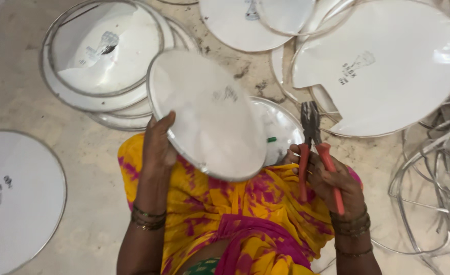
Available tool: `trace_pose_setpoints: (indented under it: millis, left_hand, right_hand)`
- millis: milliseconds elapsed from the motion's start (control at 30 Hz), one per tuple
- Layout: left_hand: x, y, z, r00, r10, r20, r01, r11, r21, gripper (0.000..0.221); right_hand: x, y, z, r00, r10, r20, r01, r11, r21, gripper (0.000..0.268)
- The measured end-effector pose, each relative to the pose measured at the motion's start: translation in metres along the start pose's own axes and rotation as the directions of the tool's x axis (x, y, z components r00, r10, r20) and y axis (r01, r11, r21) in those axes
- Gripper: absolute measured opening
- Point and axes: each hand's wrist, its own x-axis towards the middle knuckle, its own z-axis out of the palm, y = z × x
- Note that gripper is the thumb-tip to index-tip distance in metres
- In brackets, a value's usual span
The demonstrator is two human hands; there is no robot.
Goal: The person sits on the floor and fits metal rings onto circular white plates with pliers and a screwdriver. They use the pliers to press the ring onto the edges and the screwdriver to pry parts of the assembly into place.
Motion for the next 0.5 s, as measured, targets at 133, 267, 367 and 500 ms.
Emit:
trace_pose_setpoints:
  millis: [133, 267, 367, 500]
  left_hand:
    - [-0.001, -0.001, 0.029, 0.988, 0.154, -0.005, -0.154, 0.983, -0.105, 0.042]
    - [0.005, 0.002, 0.054, 0.924, 0.381, -0.018, -0.38, 0.917, -0.119, 0.033]
    - [0.004, 0.004, 0.06, 0.896, 0.444, 0.014, -0.435, 0.883, -0.175, 0.04]
    - [0.001, 0.007, 0.065, 0.881, 0.451, 0.143, -0.389, 0.863, -0.321, 0.048]
  right_hand:
    - [-0.018, 0.008, 0.009, 0.985, -0.014, 0.171, 0.017, 1.0, -0.015, 0.032]
    - [-0.029, 0.021, 0.019, 0.958, 0.128, 0.256, -0.154, 0.984, 0.085, 0.038]
    - [-0.03, 0.031, 0.027, 0.907, 0.285, 0.31, -0.305, 0.952, 0.019, 0.06]
    - [-0.021, 0.039, 0.038, 0.849, 0.401, 0.345, -0.421, 0.907, -0.02, 0.086]
